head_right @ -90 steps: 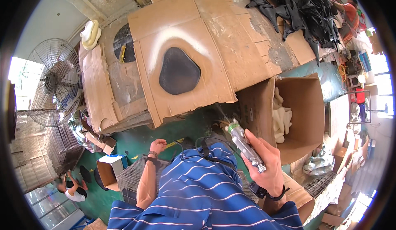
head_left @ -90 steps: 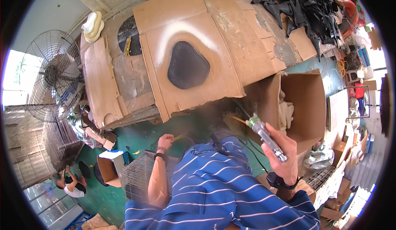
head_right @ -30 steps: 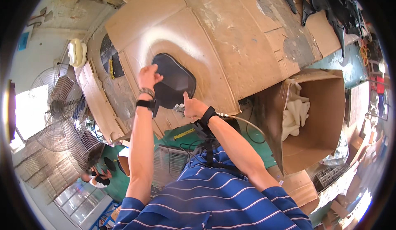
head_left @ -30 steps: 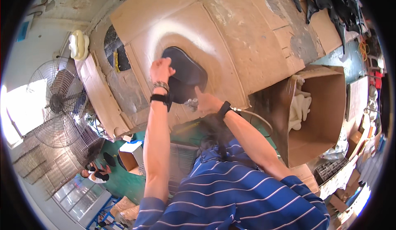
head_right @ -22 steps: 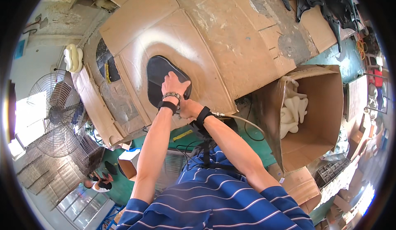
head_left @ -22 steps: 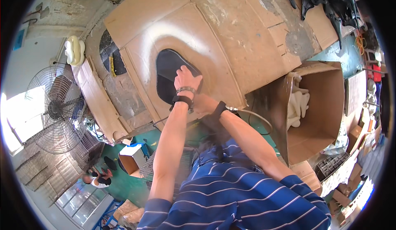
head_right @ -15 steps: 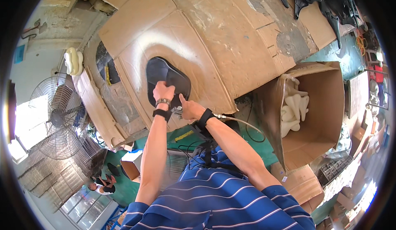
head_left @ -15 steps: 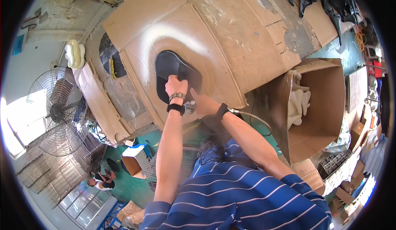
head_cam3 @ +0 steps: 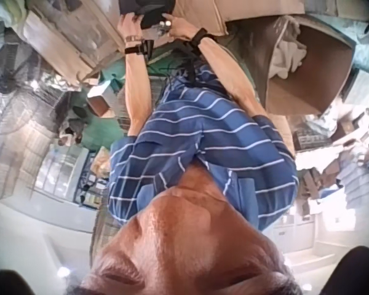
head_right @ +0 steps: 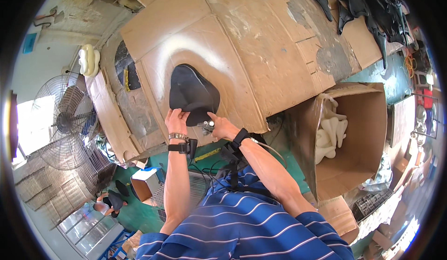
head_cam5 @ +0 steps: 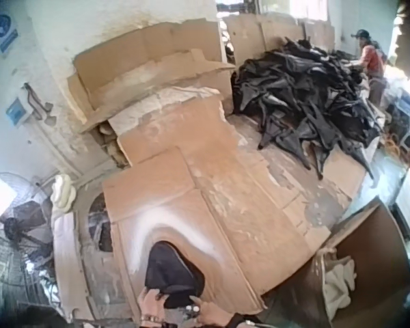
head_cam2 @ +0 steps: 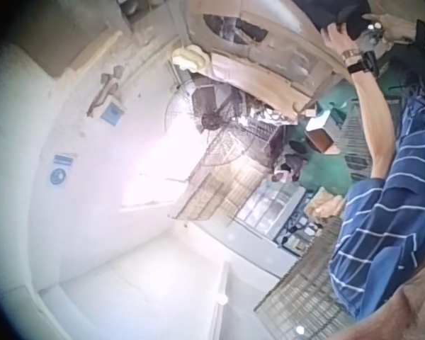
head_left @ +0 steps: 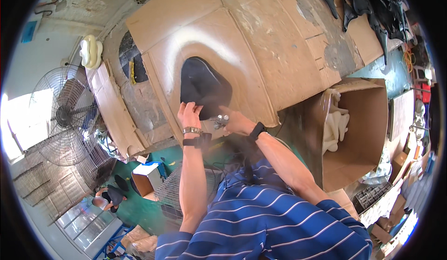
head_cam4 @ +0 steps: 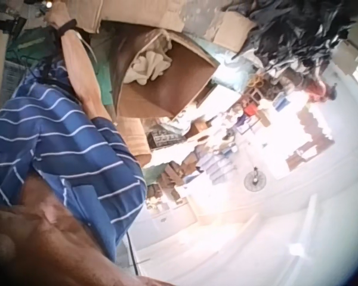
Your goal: The person repeatedly picks up black, triangular-shaped parts from a metal drying rack and places them on a cardboard-covered workbench. They use a spray gun to apply a coating to the parts and then return them to the rack. This cycle is repeated for multiple parts.
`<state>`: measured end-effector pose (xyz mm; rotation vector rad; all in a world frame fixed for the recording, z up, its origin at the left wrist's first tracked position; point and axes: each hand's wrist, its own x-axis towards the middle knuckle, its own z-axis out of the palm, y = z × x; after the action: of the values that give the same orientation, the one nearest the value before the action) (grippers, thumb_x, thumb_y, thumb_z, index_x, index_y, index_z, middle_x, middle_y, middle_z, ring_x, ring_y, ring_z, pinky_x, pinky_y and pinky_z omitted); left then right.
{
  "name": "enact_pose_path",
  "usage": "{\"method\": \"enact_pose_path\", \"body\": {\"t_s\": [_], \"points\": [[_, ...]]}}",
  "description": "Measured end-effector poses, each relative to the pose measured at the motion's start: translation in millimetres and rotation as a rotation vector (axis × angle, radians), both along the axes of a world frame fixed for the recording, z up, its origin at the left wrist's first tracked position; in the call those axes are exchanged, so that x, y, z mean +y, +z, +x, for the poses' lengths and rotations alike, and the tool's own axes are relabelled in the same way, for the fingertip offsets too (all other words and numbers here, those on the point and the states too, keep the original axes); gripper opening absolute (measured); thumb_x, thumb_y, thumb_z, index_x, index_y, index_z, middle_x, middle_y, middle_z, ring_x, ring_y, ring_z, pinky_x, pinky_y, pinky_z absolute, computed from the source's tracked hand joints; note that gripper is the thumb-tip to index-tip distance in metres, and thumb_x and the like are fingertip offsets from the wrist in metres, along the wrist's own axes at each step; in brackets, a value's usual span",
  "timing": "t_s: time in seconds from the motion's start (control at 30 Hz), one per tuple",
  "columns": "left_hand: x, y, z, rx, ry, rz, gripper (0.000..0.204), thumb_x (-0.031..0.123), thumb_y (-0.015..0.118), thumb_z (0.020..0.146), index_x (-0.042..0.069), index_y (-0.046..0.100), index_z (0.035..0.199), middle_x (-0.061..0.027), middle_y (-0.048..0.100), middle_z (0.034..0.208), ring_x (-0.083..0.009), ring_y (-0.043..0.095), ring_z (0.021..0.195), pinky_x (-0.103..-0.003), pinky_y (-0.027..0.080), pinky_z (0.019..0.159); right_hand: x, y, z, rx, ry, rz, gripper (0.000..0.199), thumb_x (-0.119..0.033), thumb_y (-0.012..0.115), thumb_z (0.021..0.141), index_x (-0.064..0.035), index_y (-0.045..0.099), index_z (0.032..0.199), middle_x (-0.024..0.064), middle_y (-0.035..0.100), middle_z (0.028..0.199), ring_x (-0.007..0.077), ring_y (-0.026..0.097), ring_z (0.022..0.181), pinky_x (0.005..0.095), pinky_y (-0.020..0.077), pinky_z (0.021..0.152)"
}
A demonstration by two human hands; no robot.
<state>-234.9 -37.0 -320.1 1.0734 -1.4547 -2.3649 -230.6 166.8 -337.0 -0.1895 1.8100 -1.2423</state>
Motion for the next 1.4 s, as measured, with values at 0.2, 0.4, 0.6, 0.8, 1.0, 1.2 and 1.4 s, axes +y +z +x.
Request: {"method": "enact_pose_path", "body": {"t_s": [0.2, 0.4, 0.6, 0.8, 1.0, 1.2, 1.4], "points": [[-18, 26, 0, 0.256, 0.077, 0.232, 0.021, 0.003, 0.055, 0.086, 0.002, 0.06, 0.106, -0.0096, 0.067, 0.102, -0.0243, 0.065, 0.092, -0.045, 0.056, 0.088, -6, -17, 1, 0.057, 0.052, -0.013, 0.094, 0.0, 0.067, 0.068, 0.004, 0.023, 0.152, 0.0288, 0.069, 0.099, 0.0291, 0.072, 0.077, 0.0378, 0.0568, 0.071], [-37, 68, -13, 0.534, 0.106, 0.332, 0.034, 0.005, 0.056, 0.08, -0.002, 0.063, 0.112, -0.0155, 0.068, 0.113, -0.0308, 0.063, 0.105, -0.053, 0.047, 0.102, -6, -70, 8, 0.077, -0.034, -0.204, 0.094, 0.002, 0.067, 0.068, 0.0041, 0.024, 0.151, 0.0234, 0.071, 0.082, 0.0255, 0.07, 0.06, 0.0365, 0.0535, 0.055], [-97, 120, -16, 0.765, 0.19, 0.325, 0.041, 0.008, 0.051, 0.08, -0.007, 0.059, 0.118, -0.0218, 0.065, 0.12, -0.0371, 0.06, 0.116, -0.056, 0.042, 0.109, -6, -19, -4, -0.162, -0.057, -0.127, 0.098, 0.001, 0.072, 0.069, -0.0039, 0.024, 0.154, 0.0149, 0.07, 0.069, 0.0155, 0.056, 0.043, 0.0305, 0.0379, 0.038], [-122, 183, 24, 0.959, 0.234, 0.382, 0.04, -0.001, 0.05, 0.074, -0.014, 0.057, 0.112, -0.0254, 0.063, 0.115, -0.0382, 0.059, 0.115, -0.059, 0.036, 0.114, -3, 0, -9, -0.242, -0.031, -0.043, 0.099, 0.002, 0.072, 0.069, -0.007, 0.023, 0.155, 0.011, 0.067, 0.064, 0.0124, 0.056, 0.043, 0.0281, 0.0336, 0.034], [-144, 201, 116, 1.078, 0.424, 0.27, 0.045, -0.003, 0.052, 0.07, -0.013, 0.055, 0.114, -0.0263, 0.061, 0.118, -0.0388, 0.057, 0.116, -0.058, 0.037, 0.113, -10, 28, -15, -0.238, -0.027, -0.103, 0.031, 0.004, 0.072, 0.07, -0.0033, 0.063, 0.098, 0.0091, 0.068, 0.071, 0.0135, 0.064, 0.051, 0.0254, 0.0348, 0.033], [-151, 186, 255, 1.028, 0.586, 0.191, 0.057, 0.004, 0.052, 0.075, -0.007, 0.051, 0.131, -0.024, 0.059, 0.131, -0.038, 0.056, 0.123, -0.057, 0.04, 0.109, -34, 53, -12, -0.128, 0.182, -0.018, 0.027, 0.0, 0.075, 0.067, -0.0063, 0.067, 0.092, 0.0032, 0.069, 0.079, 0.0107, 0.063, 0.06, 0.0269, 0.0439, 0.047], [-145, 129, 391, 0.883, 1.007, 0.385, 0.024, 0.009, 0.051, 0.078, -0.003, 0.062, 0.096, -0.0163, 0.069, 0.096, -0.0326, 0.068, 0.09, -0.049, 0.055, 0.086, -63, 97, 23, -0.12, 0.356, 0.171, 0.041, -0.001, 0.072, 0.069, -0.0045, 0.068, 0.11, 0.0044, 0.071, 0.09, 0.0108, 0.063, 0.073, 0.0273, 0.0468, 0.057]]}}
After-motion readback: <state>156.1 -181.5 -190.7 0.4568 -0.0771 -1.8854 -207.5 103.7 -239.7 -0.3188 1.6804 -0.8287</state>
